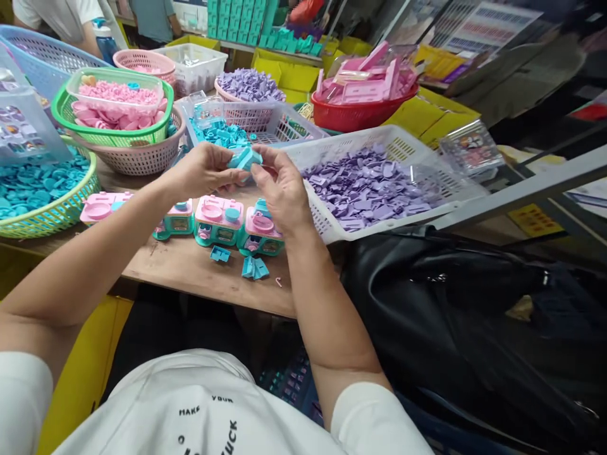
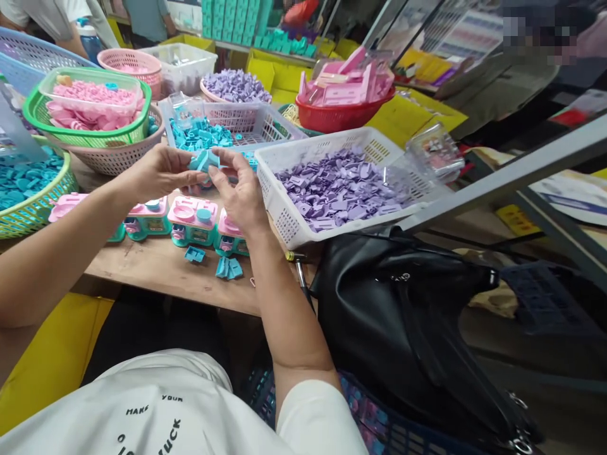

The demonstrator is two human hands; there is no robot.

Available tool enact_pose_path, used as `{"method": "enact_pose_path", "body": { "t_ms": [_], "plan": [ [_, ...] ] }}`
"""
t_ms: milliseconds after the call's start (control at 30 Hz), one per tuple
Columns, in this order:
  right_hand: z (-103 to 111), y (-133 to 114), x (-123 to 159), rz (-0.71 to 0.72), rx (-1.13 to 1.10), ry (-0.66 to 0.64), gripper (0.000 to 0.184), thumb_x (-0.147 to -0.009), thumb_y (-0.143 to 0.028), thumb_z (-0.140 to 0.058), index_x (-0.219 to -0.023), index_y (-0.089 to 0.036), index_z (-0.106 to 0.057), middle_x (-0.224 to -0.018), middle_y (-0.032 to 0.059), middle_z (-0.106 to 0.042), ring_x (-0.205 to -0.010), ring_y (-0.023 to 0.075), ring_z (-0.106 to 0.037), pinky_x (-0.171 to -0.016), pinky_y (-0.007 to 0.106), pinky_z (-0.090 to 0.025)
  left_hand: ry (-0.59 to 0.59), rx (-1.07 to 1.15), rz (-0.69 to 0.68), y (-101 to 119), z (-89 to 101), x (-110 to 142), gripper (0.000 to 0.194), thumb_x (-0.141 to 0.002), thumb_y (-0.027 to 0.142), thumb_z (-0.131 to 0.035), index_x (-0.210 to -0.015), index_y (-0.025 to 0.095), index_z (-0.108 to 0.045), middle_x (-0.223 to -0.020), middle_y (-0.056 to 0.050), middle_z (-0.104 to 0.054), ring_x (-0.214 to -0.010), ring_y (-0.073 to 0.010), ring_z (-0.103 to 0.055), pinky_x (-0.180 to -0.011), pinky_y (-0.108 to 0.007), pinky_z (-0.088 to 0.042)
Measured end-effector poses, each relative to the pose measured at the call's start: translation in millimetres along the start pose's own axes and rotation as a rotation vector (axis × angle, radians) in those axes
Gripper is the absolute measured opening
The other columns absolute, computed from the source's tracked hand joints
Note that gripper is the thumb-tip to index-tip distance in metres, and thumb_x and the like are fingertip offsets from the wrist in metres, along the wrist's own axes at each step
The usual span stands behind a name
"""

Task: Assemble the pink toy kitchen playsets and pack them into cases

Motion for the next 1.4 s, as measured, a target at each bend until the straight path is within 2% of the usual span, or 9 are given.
{"method": "enact_pose_path", "body": {
  "t_ms": [167,300,600,933,1033,1100,1233,1300,1400],
  "plan": [
    [-17.7,12.3,-19.3,-0.129,0.101,-0.247,0.023,-0.091,-0.028,-0.063,-0.108,-0.016,-0.072,-0.098,0.0041,-0.074,-0.088,0.0176,-0.068,-0.087,0.035,-0.055,-0.184,-0.565,-0.010,-40.6,29.4,-17.2,0.027,-0.080,0.040,-0.070,-0.082,0.014,-0.072,-0.069,0.000,-0.060,-0.073,-0.0138,-0.059,-0.072,-0.025,-0.041],
    [-32.9,13.1,-19.3,-0.220,0.331,-0.370,0.016,-0.087,-0.024,-0.067,-0.100,-0.016,-0.074,-0.094,0.0054,-0.076,-0.084,0.0185,-0.067,-0.081,0.032,-0.052,-0.305,-0.574,0.084,-59.0,34.4,-20.0,0.031,-0.082,0.040,-0.064,-0.096,0.015,-0.076,-0.073,-0.002,-0.065,-0.068,-0.0140,-0.057,-0.068,-0.026,-0.038],
    [-35.9,-0.9,-23.1,-0.150,0.676,-0.449,0.015,-0.086,-0.024,-0.074,-0.100,-0.021,-0.078,-0.092,0.0062,-0.076,-0.093,0.0242,-0.065,-0.083,0.037,-0.046,-0.211,-0.384,0.169,-72.6,34.1,-13.6,0.029,-0.077,0.039,-0.071,-0.085,0.012,-0.076,-0.059,0.002,-0.053,-0.059,-0.0104,-0.046,-0.064,-0.026,-0.034],
    [-49.6,0.0,-8.1,-0.068,0.869,-0.367,0.016,-0.094,-0.030,-0.065,-0.100,-0.023,-0.077,-0.090,0.0084,-0.073,-0.103,0.0282,-0.058,-0.096,0.047,-0.035,-0.046,-0.444,0.180,-68.5,21.6,-1.8,0.017,-0.079,0.031,-0.072,-0.084,0.014,-0.075,-0.072,0.000,-0.063,-0.067,-0.0121,-0.055,-0.065,-0.024,-0.038],
    [-40.0,-10.7,-2.3,-0.044,0.808,-0.327,0.021,-0.095,-0.027,-0.062,-0.111,-0.024,-0.075,-0.107,0.0091,-0.075,-0.115,0.0301,-0.058,-0.102,0.050,-0.035,0.220,-0.547,0.026,-53.1,6.2,26.9,0.017,-0.082,0.027,-0.068,-0.095,0.016,-0.074,-0.097,-0.006,-0.068,-0.080,-0.0166,-0.062,-0.071,-0.027,-0.044],
    [-26.2,-22.6,9.4,-0.009,0.698,-0.209,0.027,-0.097,-0.028,-0.059,-0.120,-0.024,-0.071,-0.117,0.0091,-0.073,-0.117,0.0296,-0.059,-0.103,0.049,-0.039,0.298,-0.623,-0.158,-43.9,-16.7,56.1,0.022,-0.087,0.026,-0.063,-0.105,0.017,-0.072,-0.112,-0.009,-0.067,-0.095,-0.0204,-0.062,-0.077,-0.029,-0.048],
    [-0.5,-45.7,50.0,0.028,0.463,0.000,0.022,-0.099,-0.029,-0.054,-0.109,-0.023,-0.073,-0.104,0.0073,-0.075,-0.100,0.0247,-0.067,-0.092,0.040,-0.051,-0.060,-0.829,-0.302,-50.8,-74.9,101.9,0.014,-0.087,0.018,-0.062,-0.096,0.013,-0.072,-0.107,-0.014,-0.067,-0.100,-0.0251,-0.061,-0.080,-0.033,-0.051],
    [0.8,-51.5,71.3,0.039,0.393,-0.074,0.018,-0.097,-0.027,-0.056,-0.101,-0.023,-0.073,-0.097,0.0059,-0.075,-0.094,0.0232,-0.069,-0.087,0.038,-0.053,-0.167,-0.854,-0.246,-61.4,-91.3,109.0,0.010,-0.086,0.013,-0.061,-0.085,0.011,-0.071,-0.097,-0.014,-0.067,-0.096,-0.0254,-0.061,-0.082,-0.034,-0.051],
    [-9.4,-52.0,94.8,0.083,0.356,-0.314,0.015,-0.094,-0.023,-0.063,-0.105,-0.022,-0.072,-0.103,0.0068,-0.075,-0.100,0.0239,-0.068,-0.091,0.039,-0.055,-0.118,-0.635,-0.141,-67.9,-90.7,107.4,0.014,-0.089,0.013,-0.056,-0.084,0.011,-0.070,-0.089,-0.011,-0.068,-0.087,-0.0209,-0.062,-0.077,-0.029,-0.049]
  ]
}}
Point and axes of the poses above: each hand's wrist, its own x-axis away from the middle knuckle, its own z-axis out of the back of the hand, y = z × x, the point moved 2 cm from there along -x, towards the middle knuckle
